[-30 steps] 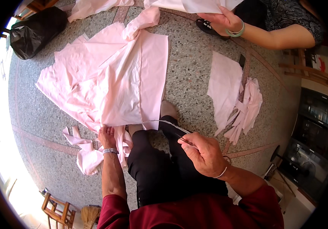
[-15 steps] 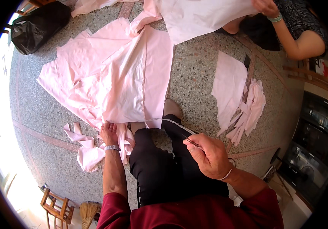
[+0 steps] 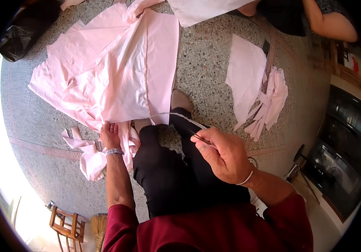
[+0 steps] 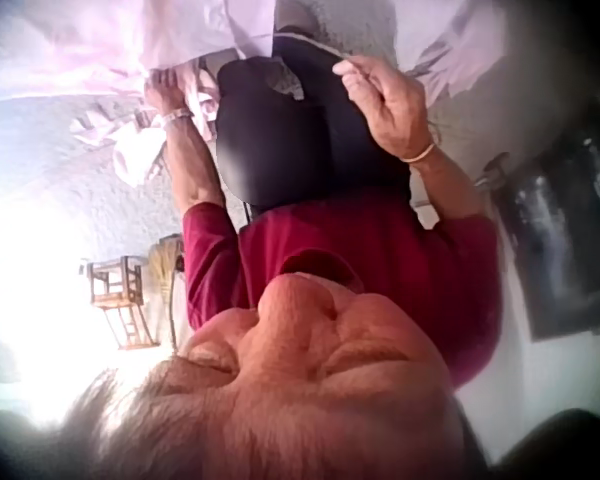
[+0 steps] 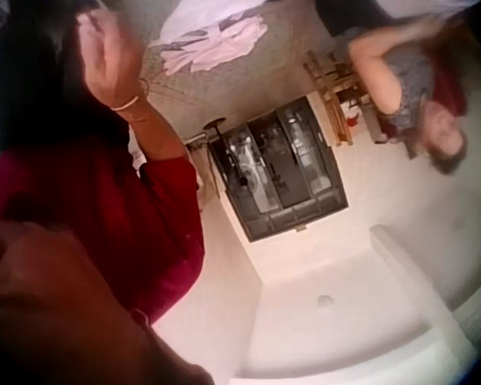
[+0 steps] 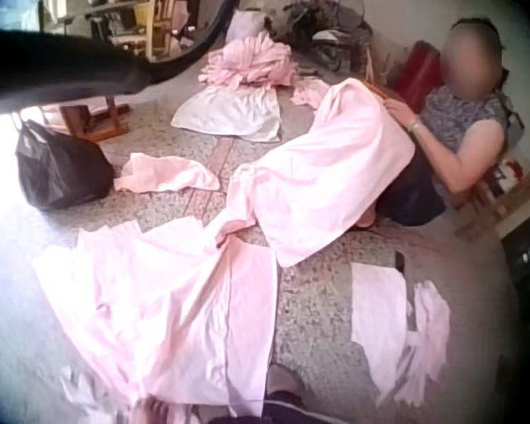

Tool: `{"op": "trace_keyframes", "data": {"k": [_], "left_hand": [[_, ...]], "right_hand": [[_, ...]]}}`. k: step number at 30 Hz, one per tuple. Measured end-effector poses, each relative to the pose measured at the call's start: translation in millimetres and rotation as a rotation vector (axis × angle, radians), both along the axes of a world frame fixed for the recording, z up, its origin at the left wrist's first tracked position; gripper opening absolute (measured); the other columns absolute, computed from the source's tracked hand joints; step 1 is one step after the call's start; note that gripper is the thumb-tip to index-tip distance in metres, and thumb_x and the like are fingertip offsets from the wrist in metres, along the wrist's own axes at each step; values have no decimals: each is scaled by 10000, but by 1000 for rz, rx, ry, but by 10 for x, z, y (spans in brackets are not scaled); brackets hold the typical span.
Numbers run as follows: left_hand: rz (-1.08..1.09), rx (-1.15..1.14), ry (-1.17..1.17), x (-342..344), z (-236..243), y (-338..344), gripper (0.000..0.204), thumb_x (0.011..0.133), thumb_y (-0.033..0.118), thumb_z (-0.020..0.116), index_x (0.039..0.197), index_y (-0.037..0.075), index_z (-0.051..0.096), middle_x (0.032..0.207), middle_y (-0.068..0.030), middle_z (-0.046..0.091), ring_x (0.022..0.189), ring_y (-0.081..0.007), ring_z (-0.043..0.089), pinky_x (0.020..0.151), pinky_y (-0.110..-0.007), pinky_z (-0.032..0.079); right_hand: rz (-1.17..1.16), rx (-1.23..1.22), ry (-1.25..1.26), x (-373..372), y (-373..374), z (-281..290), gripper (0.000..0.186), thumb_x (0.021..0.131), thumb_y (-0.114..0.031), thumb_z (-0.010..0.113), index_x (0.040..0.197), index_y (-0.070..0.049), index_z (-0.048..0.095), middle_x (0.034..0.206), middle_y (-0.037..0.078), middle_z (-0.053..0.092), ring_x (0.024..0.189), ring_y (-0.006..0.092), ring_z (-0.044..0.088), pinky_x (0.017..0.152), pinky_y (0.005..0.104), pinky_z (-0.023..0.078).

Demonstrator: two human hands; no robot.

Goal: The person uses small scissors to cut and trim edges of pink fabric pieces while sitting on the floor. They handle several different sections of the fabric, folding and aligning the material before making precise cuts.

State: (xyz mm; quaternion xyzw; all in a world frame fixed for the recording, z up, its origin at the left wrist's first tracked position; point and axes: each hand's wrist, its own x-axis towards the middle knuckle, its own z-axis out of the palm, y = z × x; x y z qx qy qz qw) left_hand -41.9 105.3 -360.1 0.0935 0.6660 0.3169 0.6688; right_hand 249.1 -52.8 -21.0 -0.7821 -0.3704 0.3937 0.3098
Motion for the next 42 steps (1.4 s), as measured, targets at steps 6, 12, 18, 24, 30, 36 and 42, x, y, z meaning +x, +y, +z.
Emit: {"op": "trace_keyframes", "data": {"k": [6, 12, 18, 24, 30, 36, 42], "left_hand": [[-94, -88, -59, -214, -135, 22, 165, 924, 147, 600, 1051, 60, 538, 994, -67, 612, 936, -200, 613, 806, -328, 519], [-225, -130, 75, -158, 126, 26, 365, 909, 148, 645, 1223, 11, 521, 1122, -95, 591, 1017, -235, 602, 856, -342, 522], [-423, 35, 100, -127, 727, -70, 295, 912, 172, 667, 1148, 27, 566, 1096, -90, 624, 984, -198, 632, 829, -321, 525], [-456, 149, 46, -135, 1314, -204, 228, 933, 177, 647, 1089, 14, 607, 1039, -85, 657, 912, -180, 659, 790, -280, 534], [-510, 326, 37, -77, 1980, -455, 185, 947, 171, 626, 1053, 19, 627, 1016, -88, 667, 888, -163, 654, 801, -286, 526], [-820, 671, 34, 67, 2865, -821, 148, 953, 84, 614, 1061, -15, 626, 1016, -66, 651, 914, -130, 609, 856, -252, 472], [-875, 703, 90, 33, 3078, -1012, 87, 959, 63, 591, 1022, 16, 628, 1027, -35, 622, 912, -96, 576, 819, -221, 449]], "right_hand": [[-7, 11, -11, 3, 16, -46, 121, 940, -84, 608, 1000, 20, 598, 772, 99, 655, 630, 172, 637, 577, 273, 487], [-22, 50, 55, -17, 7, -36, 124, 947, -103, 596, 981, 16, 603, 749, 99, 635, 637, 174, 622, 587, 283, 487], [68, 128, 33, -61, -114, 110, 97, 926, -76, 608, 973, 9, 601, 754, 110, 633, 647, 219, 632, 594, 305, 491], [235, 134, -26, -139, -431, 279, 110, 894, -63, 636, 964, 2, 581, 788, 140, 627, 699, 301, 637, 603, 364, 494], [145, -30, 136, -182, -769, 450, 111, 914, -81, 614, 963, 10, 576, 814, 144, 644, 710, 297, 644, 619, 369, 499], [178, -122, 172, -264, -1152, 557, 146, 904, -133, 635, 951, -2, 590, 834, 128, 650, 724, 296, 647, 625, 361, 500], [429, -157, -94, -382, -1559, 758, 153, 839, -191, 698, 907, -82, 616, 828, 61, 605, 694, 273, 624, 605, 358, 499]]}}
